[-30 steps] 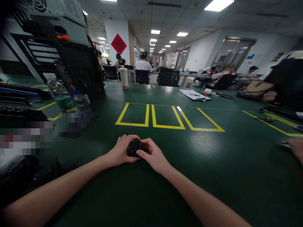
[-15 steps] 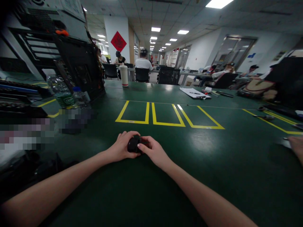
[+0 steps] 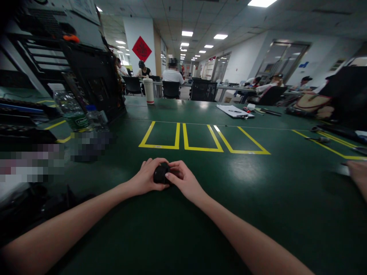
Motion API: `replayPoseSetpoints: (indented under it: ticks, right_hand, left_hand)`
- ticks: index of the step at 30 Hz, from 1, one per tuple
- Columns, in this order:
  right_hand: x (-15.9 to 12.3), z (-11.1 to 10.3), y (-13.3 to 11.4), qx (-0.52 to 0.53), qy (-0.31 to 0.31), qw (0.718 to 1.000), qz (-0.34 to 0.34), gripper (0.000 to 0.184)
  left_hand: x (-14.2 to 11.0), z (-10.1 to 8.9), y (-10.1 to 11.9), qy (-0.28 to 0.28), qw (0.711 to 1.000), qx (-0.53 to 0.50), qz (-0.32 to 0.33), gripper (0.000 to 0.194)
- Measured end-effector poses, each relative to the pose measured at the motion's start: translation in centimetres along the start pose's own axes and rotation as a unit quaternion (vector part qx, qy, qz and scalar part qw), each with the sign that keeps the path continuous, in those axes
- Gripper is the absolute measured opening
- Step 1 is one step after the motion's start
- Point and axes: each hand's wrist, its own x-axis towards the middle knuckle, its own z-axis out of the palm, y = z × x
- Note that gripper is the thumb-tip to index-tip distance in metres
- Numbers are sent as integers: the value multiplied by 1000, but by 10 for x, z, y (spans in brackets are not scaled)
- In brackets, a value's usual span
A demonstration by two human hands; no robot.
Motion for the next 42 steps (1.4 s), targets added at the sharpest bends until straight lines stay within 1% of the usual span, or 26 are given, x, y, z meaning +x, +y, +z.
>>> replayPoseSetpoints:
  ticks: [2, 3, 5, 7, 10, 14, 16, 20, 22, 24, 26, 29, 31, 33, 34, 36, 39, 42]
  right_hand:
    - [1, -1, 0, -12, -12, 1000, 15, 25]
    - [1, -1, 0, -11, -22, 1000, 12, 25]
    - [0, -2, 0, 6, -42, 999, -11, 26]
    - [-1, -2, 0, 23, -48, 998, -32, 32]
    - [-3, -1, -1, 17, -47, 998, -32, 36]
    - [-3, 1, -2, 3, -20, 1000, -21, 20]
    - [-2, 2, -2, 3, -3, 1000, -17, 17]
    - [0, 1, -2, -3, 4, 1000, 3, 25]
    - [1, -1, -2, -13, -1, 1000, 19, 28]
    - [1, -2, -2, -12, -17, 1000, 20, 27]
    - [-1, -3, -3, 3, -36, 999, 2, 26]
    - [-3, -2, -5, 22, -48, 998, -21, 33]
    - [-4, -1, -5, 22, -40, 999, -19, 28]
    - [-3, 0, -4, 19, -20, 1000, -14, 21]
    - [-3, 0, -3, 17, -10, 1000, -13, 20]
    - [-1, 0, -2, 13, 2, 1000, -9, 23]
    - [1, -2, -2, 7, -10, 1000, 13, 29]
    - [0, -3, -3, 18, -34, 999, 11, 28]
  left_hand:
    - [0, 1, -1, 2, 1000, 3, 0, 61]
    - [0, 2, -1, 5, 1000, 6, 0, 62]
    - [0, 2, -2, 10, 1000, 9, 0, 62]
    - [0, 1, -2, 5, 1000, 6, 1, 61]
    - [0, 0, -1, -4, 1000, -1, 1, 60]
    - [0, 0, 0, 8, 1000, 1, 0, 61]
    - [0, -1, 0, 7, 1000, 3, 2, 62]
    - [0, -2, 1, -2, 1000, 2, -2, 60]
    - [0, -2, 1, -6, 1000, -1, -1, 60]
    - [0, -3, 1, -3, 1000, -2, -4, 60]
    - [0, -4, 2, -5, 1000, -2, -9, 60]
    - [-1, -6, 3, -21, 1000, -5, -6, 57]
    - [0, -5, 3, -18, 1000, -2, -5, 58]
    - [0, -3, 2, -4, 1000, 6, -7, 61]
    - [1, -1, 2, 2, 1000, 10, -7, 62]
    - [1, 1, 1, 6, 1000, 13, -5, 62]
    - [1, 1, 0, -1, 1000, 10, -1, 61]
    - [1, 0, 1, -5, 1000, 11, -4, 60]
